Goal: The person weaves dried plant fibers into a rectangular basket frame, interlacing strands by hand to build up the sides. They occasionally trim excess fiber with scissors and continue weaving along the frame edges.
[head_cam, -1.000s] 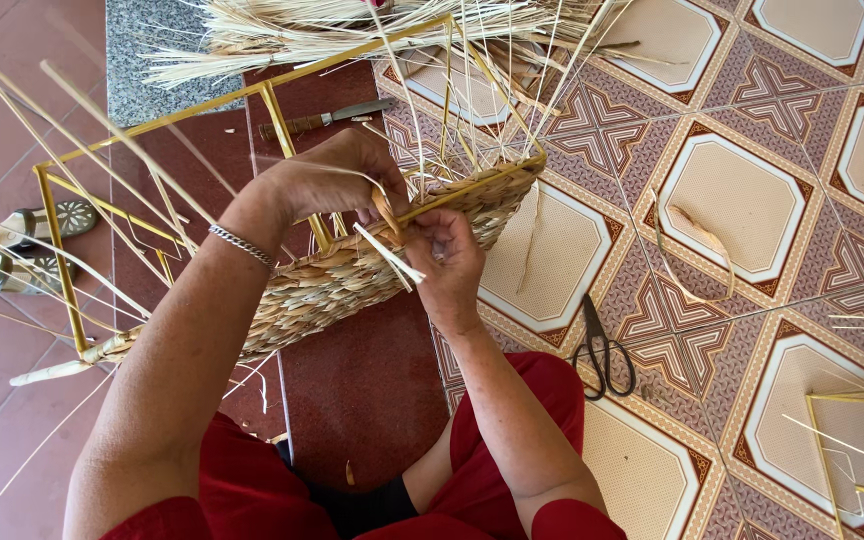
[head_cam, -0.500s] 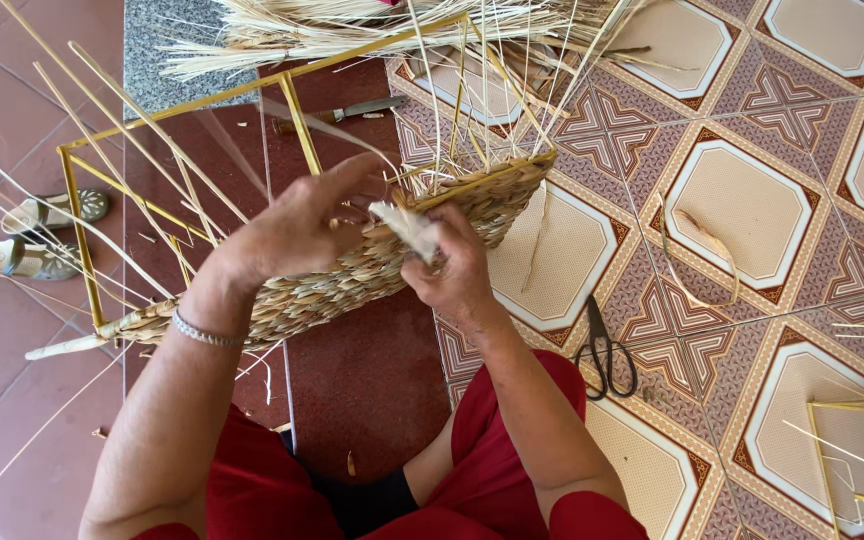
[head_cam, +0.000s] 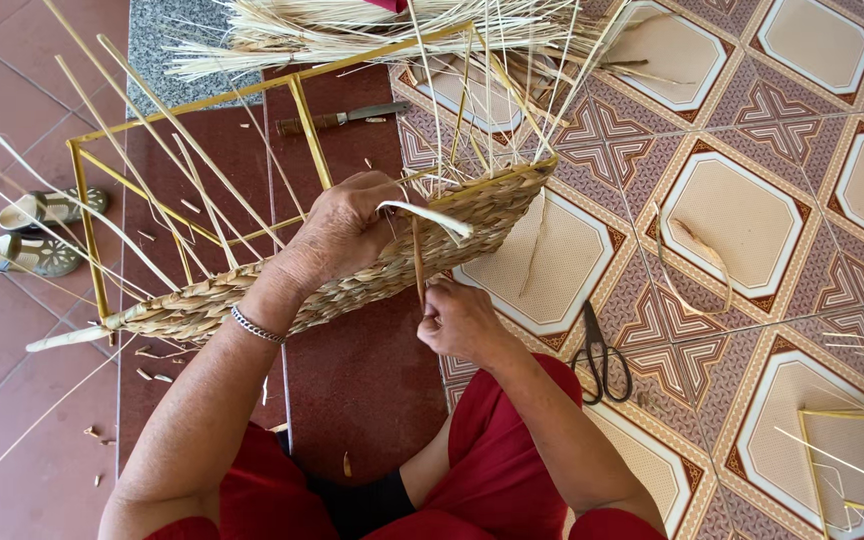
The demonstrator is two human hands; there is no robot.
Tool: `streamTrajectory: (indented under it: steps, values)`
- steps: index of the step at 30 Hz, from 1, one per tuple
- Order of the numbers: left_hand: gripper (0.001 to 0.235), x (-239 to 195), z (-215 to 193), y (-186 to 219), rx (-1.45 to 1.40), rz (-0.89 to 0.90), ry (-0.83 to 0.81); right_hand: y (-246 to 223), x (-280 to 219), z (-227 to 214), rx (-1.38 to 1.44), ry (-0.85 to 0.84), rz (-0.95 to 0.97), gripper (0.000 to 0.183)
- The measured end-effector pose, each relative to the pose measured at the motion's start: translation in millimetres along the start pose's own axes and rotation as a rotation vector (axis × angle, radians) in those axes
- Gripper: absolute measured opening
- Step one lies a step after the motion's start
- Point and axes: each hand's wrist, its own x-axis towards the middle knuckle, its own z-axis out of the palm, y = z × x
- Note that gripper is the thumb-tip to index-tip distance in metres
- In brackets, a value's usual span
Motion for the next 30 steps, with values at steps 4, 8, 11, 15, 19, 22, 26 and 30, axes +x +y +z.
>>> streamTrajectory:
  steps: [4, 8, 11, 15, 19, 22, 26, 30]
  values:
    - [0.015, 3.5, 0.4, -4.6, -0.106, -0.126, -0.030, 12.9, -6.4, -19.3, 0.237, 0.096, -0.021, 0.029]
    - [0.021, 6.6, 2.7, -1.8, -0.167, -0.274, 0.002, 12.5, 12.2, -23.6, 0.814, 0.226, -0.031, 0.042]
    - [0.020, 6.4, 5.6, 0.4, -0.200, -0.253, 0.048, 5.5, 34.9, -8.5, 1.003, 0.280, -0.019, 0.023]
    - [0.016, 6.2, 7.6, -2.7, -0.143, -0.296, 0.098, -3.8, 43.5, 11.2, 0.798, 0.409, 0.059, 0.031]
    - [0.016, 4.9, 17.1, -6.2, 0.040, -0.258, 0.143, -9.4, 35.4, 21.1, 0.626, 0.455, -0.055, 0.039]
    - [0.022, 3.2, 22.0, -11.2, 0.074, -0.307, 0.139, -0.8, 35.7, 11.4, 0.425, 0.544, -0.120, 0.037]
    - [0.020, 8.6, 26.1, -18.1, 0.026, -0.284, 0.135, 22.8, 46.5, -17.5, 0.022, 0.619, -0.214, 0.031]
    - [0.011, 4.7, 18.8, -16.3, 0.106, -0.047, 0.199, 25.8, 48.3, -26.6, 0.044, 0.597, -0.269, 0.023]
